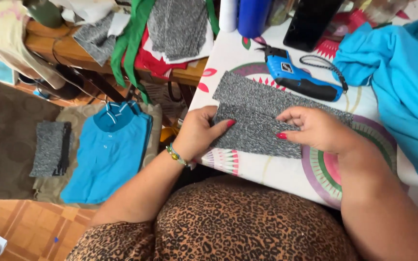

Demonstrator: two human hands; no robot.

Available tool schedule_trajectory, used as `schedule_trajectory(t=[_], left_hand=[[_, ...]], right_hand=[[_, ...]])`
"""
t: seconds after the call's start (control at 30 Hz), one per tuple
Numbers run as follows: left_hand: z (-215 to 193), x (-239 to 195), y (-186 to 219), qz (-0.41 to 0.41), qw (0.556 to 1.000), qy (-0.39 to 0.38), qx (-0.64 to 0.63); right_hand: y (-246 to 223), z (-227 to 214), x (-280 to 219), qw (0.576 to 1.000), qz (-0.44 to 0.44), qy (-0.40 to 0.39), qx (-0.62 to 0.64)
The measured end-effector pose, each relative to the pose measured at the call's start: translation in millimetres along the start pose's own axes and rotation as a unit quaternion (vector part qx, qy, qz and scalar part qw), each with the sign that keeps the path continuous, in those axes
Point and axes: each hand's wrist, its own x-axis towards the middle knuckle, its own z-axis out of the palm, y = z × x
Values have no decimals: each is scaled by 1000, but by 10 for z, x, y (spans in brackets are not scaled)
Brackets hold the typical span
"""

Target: Cutting and trimming small pieces of grey fabric using a handheld electric rotary cutter on a work table.

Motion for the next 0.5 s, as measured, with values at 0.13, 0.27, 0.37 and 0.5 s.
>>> schedule_trajectory(t=[0.13,0.27,0.37,0.5], left_hand=[[-5,-11,29,44,987,-6,152],[-8,-24,42,74,978,-13,195],[-18,-32,48,88,975,-23,201],[-35,-47,67,94,978,-28,185]], right_hand=[[-23,-18,-41,998,43,-27,-33],[-77,-32,-60,995,84,-32,-40],[-95,-33,-58,992,104,-34,-57],[-160,-22,-64,989,128,-27,-62]])
